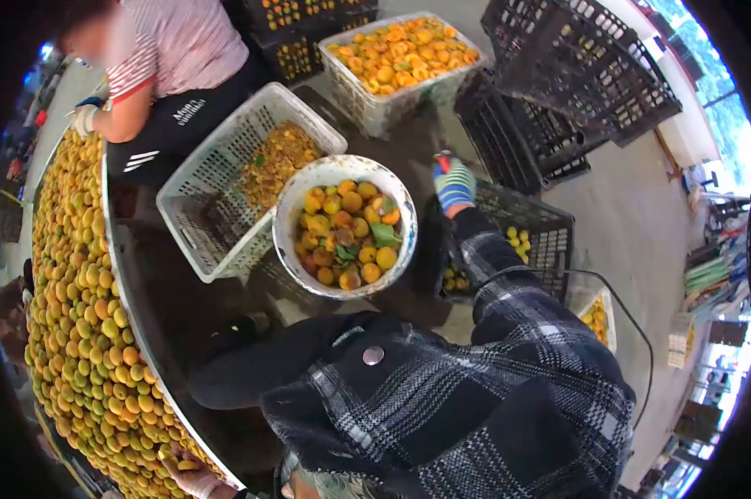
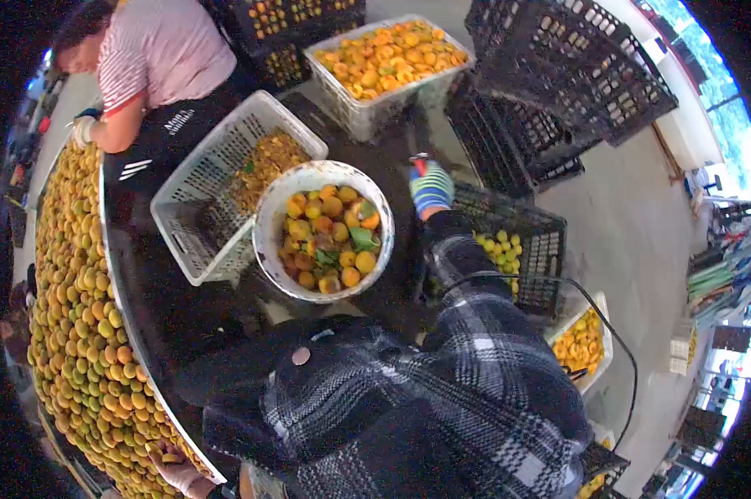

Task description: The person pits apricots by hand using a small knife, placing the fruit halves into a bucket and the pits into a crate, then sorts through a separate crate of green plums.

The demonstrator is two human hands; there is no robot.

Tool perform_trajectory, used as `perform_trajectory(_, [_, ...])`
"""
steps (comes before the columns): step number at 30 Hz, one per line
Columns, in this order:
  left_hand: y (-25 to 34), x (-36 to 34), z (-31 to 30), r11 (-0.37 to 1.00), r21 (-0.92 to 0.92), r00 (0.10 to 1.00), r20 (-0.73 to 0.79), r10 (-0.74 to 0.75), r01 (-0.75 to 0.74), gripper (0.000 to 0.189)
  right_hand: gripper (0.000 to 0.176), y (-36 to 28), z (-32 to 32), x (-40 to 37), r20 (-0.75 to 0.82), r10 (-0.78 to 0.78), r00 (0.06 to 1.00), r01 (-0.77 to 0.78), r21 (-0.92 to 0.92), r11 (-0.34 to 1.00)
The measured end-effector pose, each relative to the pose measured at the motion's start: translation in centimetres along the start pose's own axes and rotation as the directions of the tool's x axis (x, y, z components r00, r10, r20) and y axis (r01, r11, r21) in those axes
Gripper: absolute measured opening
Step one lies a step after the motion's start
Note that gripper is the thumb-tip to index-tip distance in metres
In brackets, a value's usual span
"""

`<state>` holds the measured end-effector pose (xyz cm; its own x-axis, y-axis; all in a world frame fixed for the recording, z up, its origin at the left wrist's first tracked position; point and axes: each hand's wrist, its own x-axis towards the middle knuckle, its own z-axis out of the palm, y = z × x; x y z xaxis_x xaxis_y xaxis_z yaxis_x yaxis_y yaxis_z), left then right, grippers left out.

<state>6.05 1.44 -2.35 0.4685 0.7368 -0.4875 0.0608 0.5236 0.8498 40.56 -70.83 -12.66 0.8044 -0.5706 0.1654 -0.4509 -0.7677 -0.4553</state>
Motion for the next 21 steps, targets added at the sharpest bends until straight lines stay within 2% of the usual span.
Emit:
perform_trajectory(1, [0.5,2.7,-3.3,1.000,0.027,1.000,0.003,-0.015,0.014,0.046,0.039,4.4,0.4,-0.2,0.048,0.124,0.991,-0.118,-0.126,0.985])
perform_trajectory(2, [1.0,4.8,-5.4,0.996,0.059,0.996,0.062,-0.067,0.064,0.046,0.043,5.6,-1.3,-1.7,0.042,0.226,0.973,-0.220,-0.114,0.969])
perform_trajectory(3, [1.3,2.8,-2.2,0.990,0.088,0.986,0.118,-0.119,0.109,0.047,0.051,8.8,-0.9,-3.0,0.047,0.207,0.977,-0.197,-0.155,0.968])
perform_trajectory(4, [0.1,0.3,1.0,0.997,0.073,0.996,-0.087,-0.028,0.034,0.047,0.055,11.3,-0.4,-4.8,0.097,0.239,0.966,-0.219,-0.185,0.958])
perform_trajectory(5, [0.0,-1.2,4.1,0.996,0.079,0.996,-0.085,-0.032,0.039,0.047,0.055,11.1,-1.6,-6.7,0.218,0.271,0.938,-0.220,-0.231,0.948])
perform_trajectory(6, [0.0,-2.1,6.0,0.999,0.033,0.983,-0.180,0.026,-0.021,0.046,0.055,15.1,1.3,-7.5,0.383,0.092,0.919,-0.013,-0.203,0.979])
perform_trajectory(7, [0.0,-2.9,7.8,0.996,-0.011,0.957,-0.278,0.083,-0.090,0.046,0.052,18.0,4.7,-8.3,0.517,0.055,0.855,0.107,-0.279,0.954])
perform_trajectory(8, [-0.2,-4.1,9.9,0.997,0.001,0.953,-0.293,0.075,-0.078,0.037,0.044,15.1,3.6,-9.6,0.558,0.272,0.784,-0.057,-0.372,0.927])
perform_trajectory(9, [-0.2,-4.0,9.8,0.996,-0.003,0.952,-0.295,0.080,-0.085,0.037,0.037,14.3,3.9,-9.8,0.681,0.228,0.696,0.121,-0.425,0.897])
perform_trajectory(11, [-0.4,-3.5,8.9,0.996,0.031,0.987,-0.134,0.084,-0.081,0.037,0.035,22.6,13.5,-9.9,0.577,0.224,0.785,0.009,-0.372,0.928])
perform_trajectory(12, [-0.2,-3.1,7.8,0.999,0.018,0.995,-0.093,0.030,-0.028,0.036,0.034,26.4,18.0,-9.9,0.522,0.221,0.824,-0.041,-0.334,0.942])
perform_trajectory(13, [-0.3,-3.1,7.0,0.999,0.018,0.994,-0.102,0.032,-0.031,0.036,0.037,19.2,9.4,-9.4,0.547,0.347,0.761,-0.167,-0.352,0.921])
perform_trajectory(14, [-0.6,-3.2,6.5,0.997,0.051,0.990,-0.129,0.056,-0.050,0.036,0.042,15.6,5.8,-10.3,0.498,0.422,0.758,-0.481,-0.011,0.877])
perform_trajectory(15, [-0.7,-3.3,6.2,0.994,0.091,0.985,-0.153,0.077,-0.064,0.037,0.049,13.7,3.8,-11.4,0.474,0.509,0.718,-0.683,0.341,0.646])
perform_trajectory(16, [-1.1,-3.8,6.5,0.985,0.112,0.969,-0.192,0.154,-0.134,0.038,0.049,12.4,2.9,-11.6,0.473,0.514,0.716,-0.686,0.336,0.646])
perform_trajectory(17, [-1.4,-3.6,6.4,0.985,0.108,0.969,-0.192,0.153,-0.134,0.038,0.054,11.2,2.5,-11.4,0.396,0.421,0.816,-0.494,0.101,0.863])
perform_trajectory(18, [-1.6,-3.7,6.4,0.986,0.105,0.966,-0.211,0.149,-0.129,0.038,0.059,10.6,2.4,-11.3,0.355,0.292,0.888,-0.249,-0.163,0.955])
perform_trajectory(21, [-1.9,-4.0,6.3,0.991,0.093,0.968,-0.224,0.117,-0.098,0.037,0.057,11.2,3.9,-10.8,0.296,0.268,0.917,-0.213,-0.207,0.955])
